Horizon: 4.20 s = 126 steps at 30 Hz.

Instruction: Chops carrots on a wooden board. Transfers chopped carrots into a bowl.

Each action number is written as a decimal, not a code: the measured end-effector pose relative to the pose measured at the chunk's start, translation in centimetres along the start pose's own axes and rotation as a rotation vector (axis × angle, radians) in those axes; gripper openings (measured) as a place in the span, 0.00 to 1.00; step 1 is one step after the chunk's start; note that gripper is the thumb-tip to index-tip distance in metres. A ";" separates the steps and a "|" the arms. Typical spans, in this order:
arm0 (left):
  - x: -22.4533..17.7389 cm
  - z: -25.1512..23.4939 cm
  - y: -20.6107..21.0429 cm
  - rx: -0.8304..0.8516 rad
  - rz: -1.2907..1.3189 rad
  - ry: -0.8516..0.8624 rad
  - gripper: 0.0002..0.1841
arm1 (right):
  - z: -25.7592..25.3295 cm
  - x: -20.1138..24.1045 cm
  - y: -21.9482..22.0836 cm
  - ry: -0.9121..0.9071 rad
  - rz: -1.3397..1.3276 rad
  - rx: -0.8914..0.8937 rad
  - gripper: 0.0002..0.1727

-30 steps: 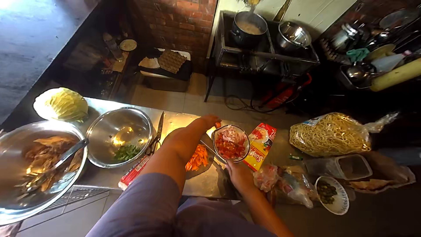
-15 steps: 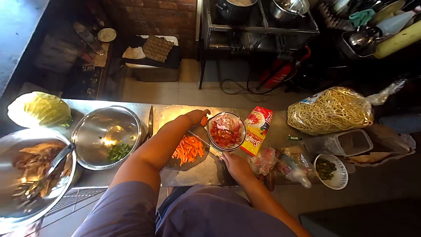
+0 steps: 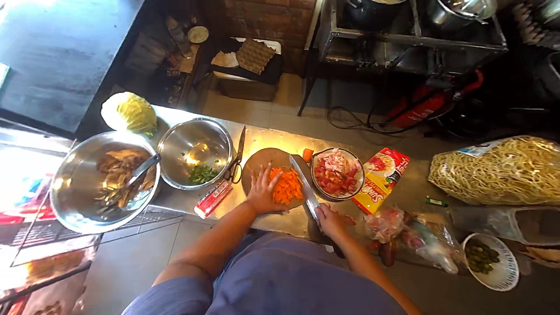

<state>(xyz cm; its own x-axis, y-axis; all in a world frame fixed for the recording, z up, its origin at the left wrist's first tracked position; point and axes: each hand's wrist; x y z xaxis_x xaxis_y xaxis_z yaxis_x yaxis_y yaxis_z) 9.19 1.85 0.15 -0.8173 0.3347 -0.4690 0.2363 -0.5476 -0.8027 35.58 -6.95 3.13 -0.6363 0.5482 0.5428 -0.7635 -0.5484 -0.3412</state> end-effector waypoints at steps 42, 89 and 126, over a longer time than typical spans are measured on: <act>-5.5 -3.8 -0.5 -0.578 0.492 -0.156 0.16 | -1.7 8.2 3.5 -0.140 0.245 -0.125 0.22; 19.7 -1.5 -17.3 0.129 0.135 -0.445 0.23 | -1.2 29.8 6.1 -0.191 0.604 -0.096 0.21; 2.9 -2.3 -10.0 -0.061 0.120 0.273 0.23 | 2.7 8.2 2.0 0.091 0.445 -0.359 0.26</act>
<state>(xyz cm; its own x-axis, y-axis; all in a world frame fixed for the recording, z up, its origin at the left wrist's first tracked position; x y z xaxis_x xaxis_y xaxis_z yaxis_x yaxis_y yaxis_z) 5.66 10.08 5.93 -0.6124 0.4683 -0.6369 0.3609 -0.5512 -0.7523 29.09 -5.26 8.97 -0.8995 0.3744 0.2252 -0.4001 -0.4987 -0.7689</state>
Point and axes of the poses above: each hand's wrist, its own z-axis away from the middle knuckle, its own y-axis out of the palm, x = y × z, and after that the axes turned 11 degrees about x, right-handed
